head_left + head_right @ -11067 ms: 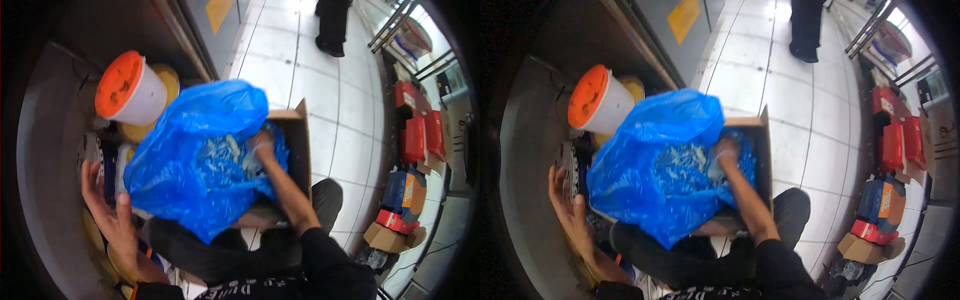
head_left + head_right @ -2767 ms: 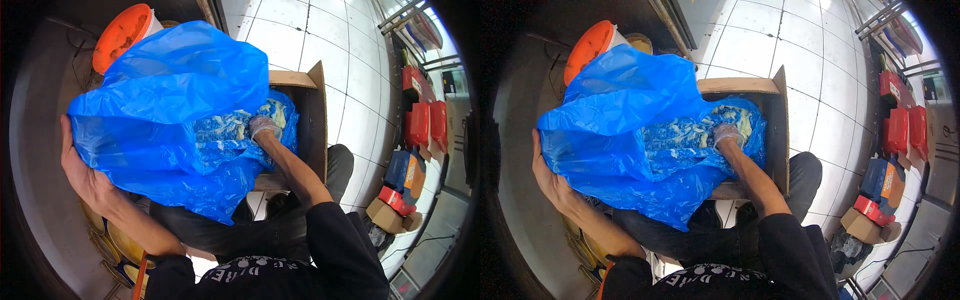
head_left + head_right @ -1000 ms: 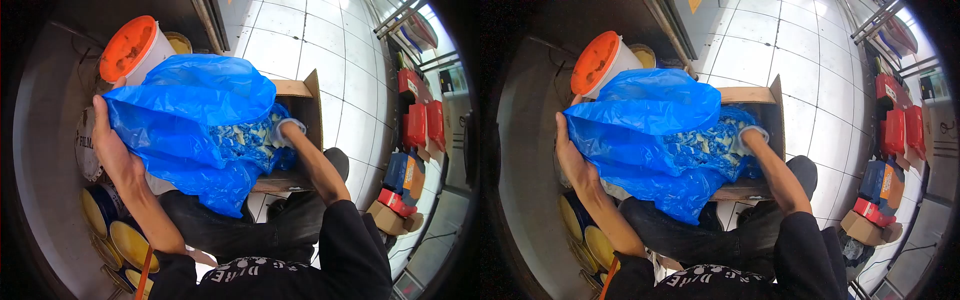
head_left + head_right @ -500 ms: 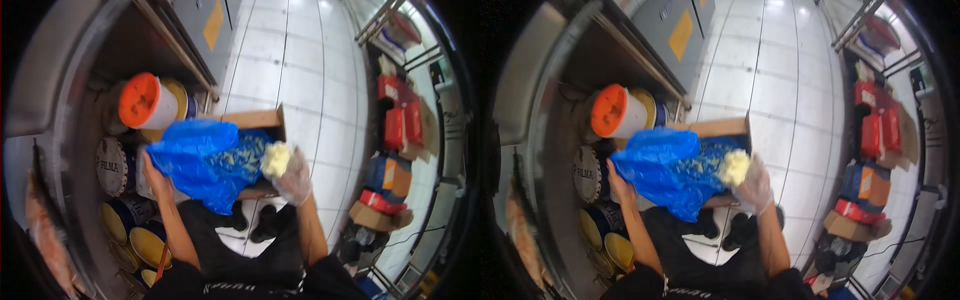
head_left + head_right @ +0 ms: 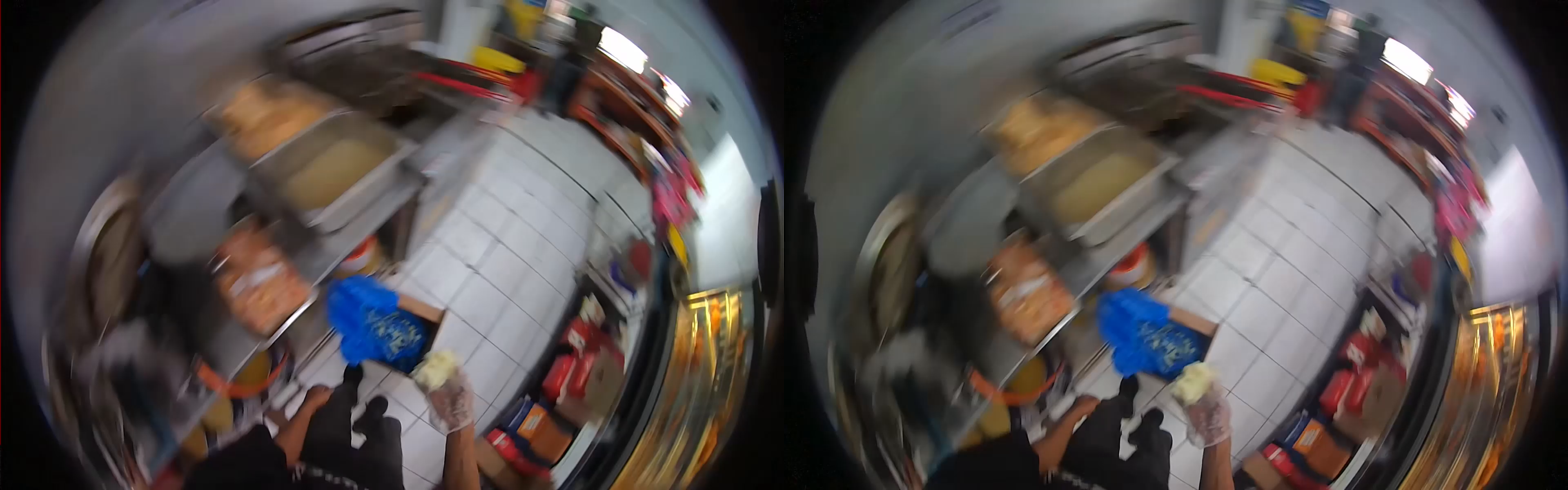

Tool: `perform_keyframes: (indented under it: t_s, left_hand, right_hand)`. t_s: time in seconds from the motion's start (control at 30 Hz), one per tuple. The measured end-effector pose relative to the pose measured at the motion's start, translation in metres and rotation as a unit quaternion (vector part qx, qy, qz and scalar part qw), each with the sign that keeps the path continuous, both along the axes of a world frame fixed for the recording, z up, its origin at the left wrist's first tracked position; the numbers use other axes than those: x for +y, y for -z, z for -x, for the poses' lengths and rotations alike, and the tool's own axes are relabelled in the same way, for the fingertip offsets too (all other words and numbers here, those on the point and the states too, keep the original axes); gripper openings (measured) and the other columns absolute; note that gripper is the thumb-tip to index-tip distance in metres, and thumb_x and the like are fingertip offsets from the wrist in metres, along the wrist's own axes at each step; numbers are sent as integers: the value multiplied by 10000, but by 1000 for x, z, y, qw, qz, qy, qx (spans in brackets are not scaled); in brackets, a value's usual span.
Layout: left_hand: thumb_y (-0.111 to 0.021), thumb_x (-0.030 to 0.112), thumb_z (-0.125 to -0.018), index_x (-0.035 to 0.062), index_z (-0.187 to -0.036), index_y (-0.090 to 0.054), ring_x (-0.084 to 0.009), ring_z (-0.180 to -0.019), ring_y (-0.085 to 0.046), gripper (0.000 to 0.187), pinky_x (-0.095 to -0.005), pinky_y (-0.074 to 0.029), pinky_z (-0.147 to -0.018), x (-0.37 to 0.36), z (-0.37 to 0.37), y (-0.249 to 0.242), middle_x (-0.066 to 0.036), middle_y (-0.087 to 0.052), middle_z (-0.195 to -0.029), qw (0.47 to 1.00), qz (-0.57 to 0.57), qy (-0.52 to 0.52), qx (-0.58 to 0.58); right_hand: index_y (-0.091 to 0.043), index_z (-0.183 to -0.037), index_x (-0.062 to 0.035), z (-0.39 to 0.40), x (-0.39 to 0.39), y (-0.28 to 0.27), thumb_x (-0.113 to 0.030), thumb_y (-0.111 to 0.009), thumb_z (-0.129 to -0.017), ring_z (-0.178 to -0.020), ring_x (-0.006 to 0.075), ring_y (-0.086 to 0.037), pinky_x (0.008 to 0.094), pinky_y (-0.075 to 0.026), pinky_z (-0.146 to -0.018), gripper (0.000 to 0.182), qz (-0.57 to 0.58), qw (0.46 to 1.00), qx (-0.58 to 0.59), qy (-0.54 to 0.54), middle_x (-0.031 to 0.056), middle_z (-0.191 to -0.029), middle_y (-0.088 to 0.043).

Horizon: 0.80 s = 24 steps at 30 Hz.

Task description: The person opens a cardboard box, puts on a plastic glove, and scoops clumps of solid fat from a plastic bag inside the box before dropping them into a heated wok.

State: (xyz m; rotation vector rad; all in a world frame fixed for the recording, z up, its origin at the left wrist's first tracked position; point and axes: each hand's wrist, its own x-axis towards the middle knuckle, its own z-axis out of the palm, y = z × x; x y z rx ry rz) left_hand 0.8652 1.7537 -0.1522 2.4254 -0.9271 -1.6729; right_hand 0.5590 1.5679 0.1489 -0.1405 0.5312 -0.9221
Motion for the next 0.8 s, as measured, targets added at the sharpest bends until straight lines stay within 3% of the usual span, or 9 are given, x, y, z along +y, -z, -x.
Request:
perform_keyframes:
  t_s: [0.03, 0.1, 0.17, 0.47, 0.57, 0.6, 0.7, 0.77, 0.8]
  left_hand:
    - [-489, 438, -783, 29, -903, -637, -313, -904, -602, 452, -412, -459, -781, 23, 4, 0, -193, -624, -925, 977, 84, 185, -67]
    - [-535, 383, -771, 44, -910, -642, -334, -888, -600, 382, -403, -464, -791, 34, 19, -81, -177, -633, -928, 994, 88, -21, -63]
    - [-576, 345, -750, 60, -981, -626, -321, -957, -582, 371, -389, -456, -819, 49, 21, -134, -156, -623, -1004, 992, 104, -61, -41]
    - [-555, 377, -764, 68, -977, -644, -267, -948, -588, 385, -345, -442, -843, 175, 15, -115, -126, -634, -979, 959, 137, -244, -52]
    - [-551, 347, -770, 63, -981, -642, -259, -936, -597, 365, -349, -464, -812, 214, 12, -119, -123, -640, -965, 936, 119, -322, -71]
    - [-550, 322, -771, 60, -985, -639, -248, -906, -607, 349, -350, -475, -788, 226, 13, -125, -121, -645, -943, 901, 97, -421, -32]
    - [-553, 349, -780, 53, -908, -656, -279, -763, -637, 338, -380, -497, -710, 263, 19, -101, -118, -661, -792, 825, 90, -558, -9]
    - [-539, 289, -787, 49, -876, -651, -272, -721, -640, 279, -395, -499, -677, 297, 26, -50, -120, -657, -757, 913, 206, -239, -259]
    - [-539, 289, -787, 49, -876, -651, -272, -721, -640, 279, -395, -499, -677, 304, 29, -51, -120, -657, -757, 909, 205, -244, -267]
  right_hand:
    - [-454, -1201, -47, -4, 1, -13, -307, -433, -889, -1051, 284, -514, 451, -399, -924, 407, 26, 999, 18, -17, 139, -1165, -526]
    - [-436, -1222, -53, -29, 9, -73, -271, -486, -865, -1052, 280, -513, 449, -394, -931, 422, 48, 996, 81, 6, 144, -1173, -520]
    - [-421, -1239, -52, -50, 18, -111, -245, -535, -839, -1042, 276, -517, 439, -397, -927, 459, 78, 991, 111, 15, 142, -1171, -522]
    - [-316, -1313, -7, -187, 46, -257, -167, -577, -807, -1040, 260, -524, 367, -439, -889, 591, 283, 929, 151, -185, 162, -1175, -501]
    - [-308, -1327, 4, -270, 61, -294, -117, -586, -804, -1046, 239, -536, 317, -460, -865, 605, 466, 828, 142, -278, 162, -1202, -492]
    - [-324, -1319, 5, -301, 53, -281, -45, -551, -819, -1050, 245, -533, 318, -449, -885, 551, 603, 721, 219, -264, 164, -1208, -487]
    - [-463, -1227, -46, -421, 70, -279, -22, -612, -785, -1019, 170, -530, 286, -412, -921, 467, 685, 642, 109, -326, 99, -1119, -553]
    - [-509, -1174, -82, -481, 101, -302, -115, -601, -794, -1064, 249, -512, 346, -379, -964, 392, 886, 429, 85, -157, 83, -1145, -551]
    - [-515, -1164, -80, -511, 110, -295, -152, -596, -797, -1079, 272, -501, 359, -369, -973, 383, 934, 340, 73, -78, 81, -1153, -550]
